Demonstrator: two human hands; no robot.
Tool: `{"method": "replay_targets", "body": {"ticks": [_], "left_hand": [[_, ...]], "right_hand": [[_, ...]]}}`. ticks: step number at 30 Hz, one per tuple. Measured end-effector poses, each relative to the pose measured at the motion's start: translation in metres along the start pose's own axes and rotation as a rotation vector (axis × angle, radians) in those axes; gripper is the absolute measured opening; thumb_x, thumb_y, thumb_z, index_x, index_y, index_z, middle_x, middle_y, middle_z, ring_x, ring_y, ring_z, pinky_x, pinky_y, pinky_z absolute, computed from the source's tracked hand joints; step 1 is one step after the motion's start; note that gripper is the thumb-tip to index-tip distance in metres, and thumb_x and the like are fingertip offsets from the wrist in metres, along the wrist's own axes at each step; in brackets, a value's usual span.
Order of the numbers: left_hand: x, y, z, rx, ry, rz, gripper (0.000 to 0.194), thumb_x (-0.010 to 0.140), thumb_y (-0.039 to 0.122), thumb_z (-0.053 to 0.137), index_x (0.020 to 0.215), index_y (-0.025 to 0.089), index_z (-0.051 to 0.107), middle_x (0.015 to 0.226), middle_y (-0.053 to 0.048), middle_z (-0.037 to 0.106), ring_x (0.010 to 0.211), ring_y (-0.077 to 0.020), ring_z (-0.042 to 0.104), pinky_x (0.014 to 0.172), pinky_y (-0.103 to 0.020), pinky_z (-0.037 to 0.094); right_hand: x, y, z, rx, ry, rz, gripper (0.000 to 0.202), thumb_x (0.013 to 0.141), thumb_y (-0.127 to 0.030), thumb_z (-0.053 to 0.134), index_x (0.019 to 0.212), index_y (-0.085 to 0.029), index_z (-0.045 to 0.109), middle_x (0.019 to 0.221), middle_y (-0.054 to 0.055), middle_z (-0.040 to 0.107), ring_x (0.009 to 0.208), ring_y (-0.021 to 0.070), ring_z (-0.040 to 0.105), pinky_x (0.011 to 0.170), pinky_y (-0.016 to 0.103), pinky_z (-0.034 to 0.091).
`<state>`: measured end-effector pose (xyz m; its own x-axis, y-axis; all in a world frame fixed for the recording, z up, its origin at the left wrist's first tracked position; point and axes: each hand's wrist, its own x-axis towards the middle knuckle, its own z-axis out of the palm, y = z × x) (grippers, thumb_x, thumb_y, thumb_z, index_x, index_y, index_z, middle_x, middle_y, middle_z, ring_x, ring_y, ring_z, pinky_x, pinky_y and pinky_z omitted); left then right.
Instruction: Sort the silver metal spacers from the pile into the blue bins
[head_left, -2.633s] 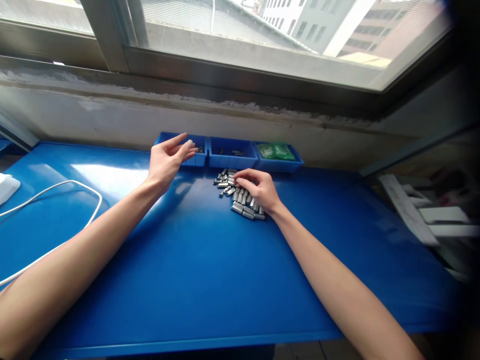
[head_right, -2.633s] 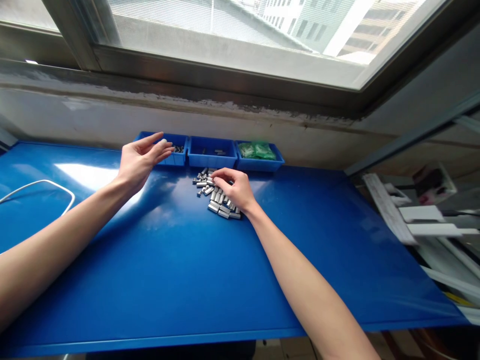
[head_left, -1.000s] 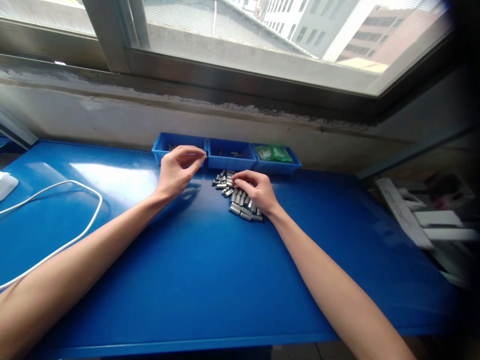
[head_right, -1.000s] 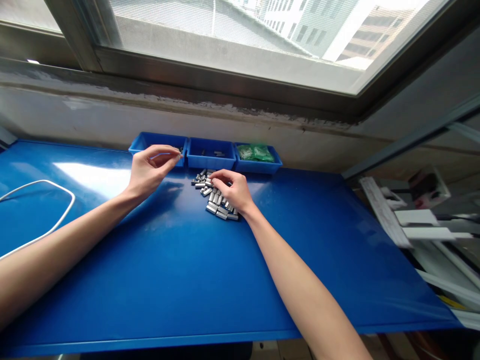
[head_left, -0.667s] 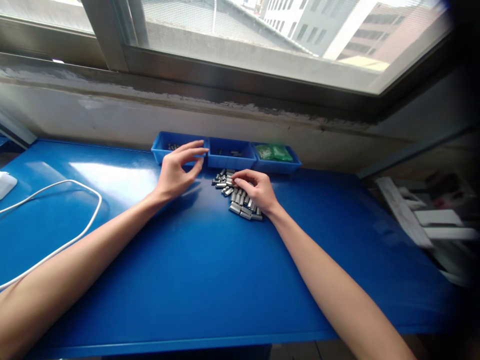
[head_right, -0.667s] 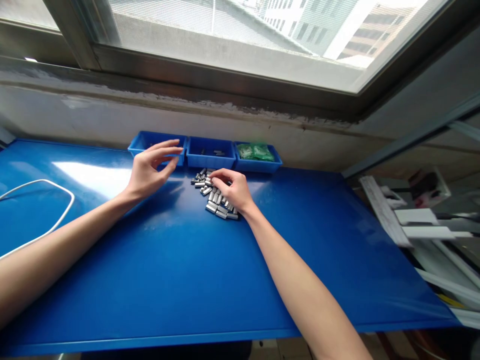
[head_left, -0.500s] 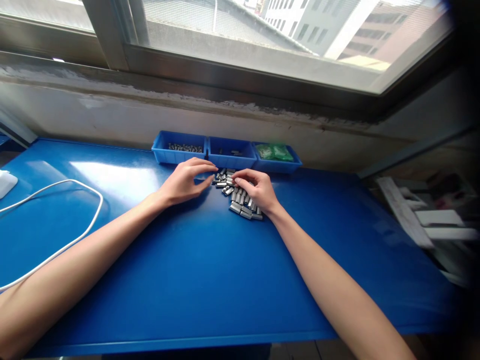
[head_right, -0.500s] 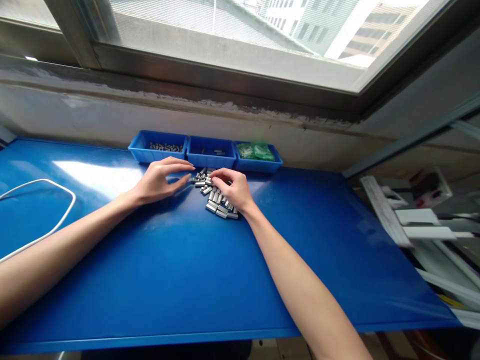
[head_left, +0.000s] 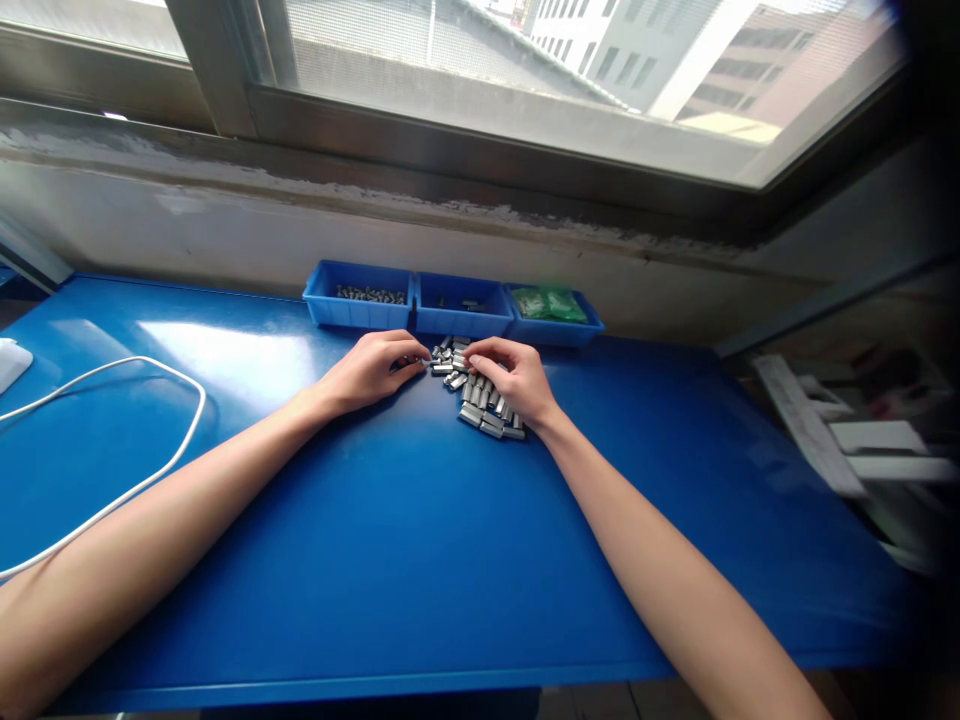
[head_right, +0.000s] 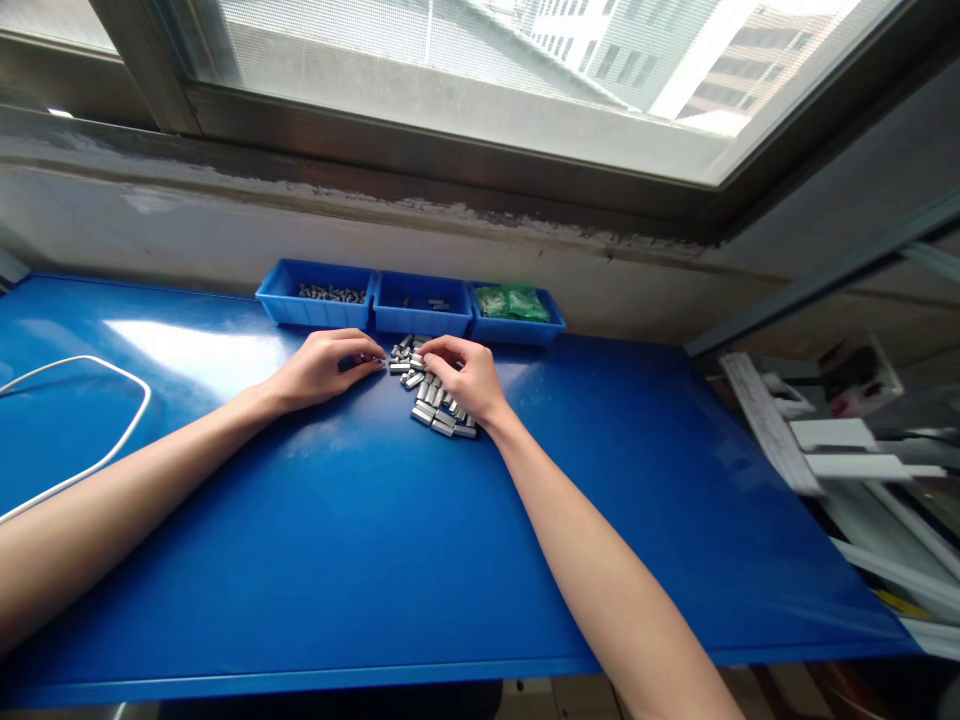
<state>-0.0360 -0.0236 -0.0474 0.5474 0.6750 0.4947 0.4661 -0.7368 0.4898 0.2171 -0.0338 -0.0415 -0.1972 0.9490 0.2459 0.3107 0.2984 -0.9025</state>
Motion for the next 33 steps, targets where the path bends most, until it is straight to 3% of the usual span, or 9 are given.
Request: {"method": "replay_targets", "body": {"ticks": [8, 12, 17, 19, 22, 26, 29, 33], "left_hand": [[0.003, 0.006, -0.007, -0.182, 0.153, -0.057, 0.019, 0.088, 0.034, 0.074, 0.089, 0.017, 0.080, 0.095, -0.008, 0.073, 0.081, -0.0164, 0.070, 0.073, -0.026, 0.058], [0.003, 0.008, -0.008, -0.259, 0.149, -0.086, 0.021, 0.084, 0.037, 0.078, 0.086, 0.016, 0.081, 0.098, -0.010, 0.076, 0.081, -0.0175, 0.071, 0.073, -0.026, 0.059], [0.002, 0.006, -0.007, -0.367, 0.135, -0.231, 0.031, 0.080, 0.043, 0.081, 0.092, 0.015, 0.082, 0.089, -0.009, 0.078, 0.073, -0.0174, 0.071, 0.070, -0.027, 0.060], [0.004, 0.004, -0.008, -0.361, 0.204, -0.280, 0.034, 0.077, 0.046, 0.084, 0.091, 0.015, 0.082, 0.088, -0.009, 0.078, 0.071, -0.0170, 0.071, 0.068, -0.027, 0.060], [0.008, 0.004, -0.015, -0.292, 0.415, -0.379, 0.038, 0.071, 0.049, 0.087, 0.089, 0.016, 0.082, 0.088, -0.009, 0.079, 0.072, -0.0185, 0.072, 0.069, -0.030, 0.061], [0.017, 0.007, -0.032, -0.291, 0.623, -0.525, 0.042, 0.071, 0.047, 0.088, 0.098, 0.016, 0.080, 0.092, -0.008, 0.080, 0.084, -0.0225, 0.076, 0.080, -0.036, 0.065], [0.021, 0.005, -0.038, -0.332, 0.678, -0.541, 0.040, 0.077, 0.044, 0.084, 0.102, 0.013, 0.079, 0.098, -0.008, 0.080, 0.093, -0.0241, 0.077, 0.089, -0.038, 0.064], [0.019, 0.002, -0.033, -0.291, 0.654, -0.471, 0.028, 0.083, 0.039, 0.078, 0.100, 0.016, 0.079, 0.098, -0.007, 0.080, 0.093, -0.0234, 0.077, 0.089, -0.035, 0.063]], "right_hand": [[0.000, 0.002, -0.001, -0.002, -0.002, -0.011, 0.013, 0.084, -0.028, 0.068, 0.088, -0.020, 0.078, 0.085, 0.004, 0.078, 0.077, 0.0194, 0.071, 0.075, 0.031, 0.055], [0.000, 0.002, 0.000, -0.006, 0.001, -0.008, 0.013, 0.083, -0.028, 0.069, 0.089, -0.021, 0.079, 0.085, 0.004, 0.078, 0.077, 0.0193, 0.071, 0.074, 0.031, 0.055], [0.000, 0.003, 0.000, -0.008, -0.002, -0.010, 0.014, 0.084, -0.029, 0.068, 0.089, -0.020, 0.078, 0.086, 0.004, 0.078, 0.077, 0.0197, 0.071, 0.074, 0.031, 0.055], [0.000, 0.004, -0.001, -0.008, -0.004, -0.009, 0.014, 0.084, -0.029, 0.069, 0.090, -0.021, 0.078, 0.086, 0.004, 0.079, 0.077, 0.0198, 0.072, 0.074, 0.031, 0.055], [0.000, 0.004, -0.001, -0.007, 0.000, -0.012, 0.014, 0.083, -0.029, 0.069, 0.089, -0.021, 0.078, 0.085, 0.004, 0.079, 0.077, 0.0201, 0.072, 0.073, 0.031, 0.055], [0.001, 0.003, -0.001, -0.003, 0.002, -0.016, 0.013, 0.083, -0.029, 0.069, 0.088, -0.021, 0.079, 0.086, 0.004, 0.079, 0.079, 0.0209, 0.073, 0.074, 0.032, 0.056], [0.001, 0.003, -0.001, 0.000, 0.000, -0.015, 0.013, 0.083, -0.029, 0.069, 0.088, -0.021, 0.079, 0.087, 0.004, 0.079, 0.080, 0.0212, 0.073, 0.076, 0.032, 0.056], [0.001, 0.004, -0.001, -0.011, -0.004, -0.013, 0.015, 0.084, -0.029, 0.068, 0.089, -0.020, 0.079, 0.087, 0.005, 0.079, 0.079, 0.0206, 0.072, 0.076, 0.032, 0.056]]}}
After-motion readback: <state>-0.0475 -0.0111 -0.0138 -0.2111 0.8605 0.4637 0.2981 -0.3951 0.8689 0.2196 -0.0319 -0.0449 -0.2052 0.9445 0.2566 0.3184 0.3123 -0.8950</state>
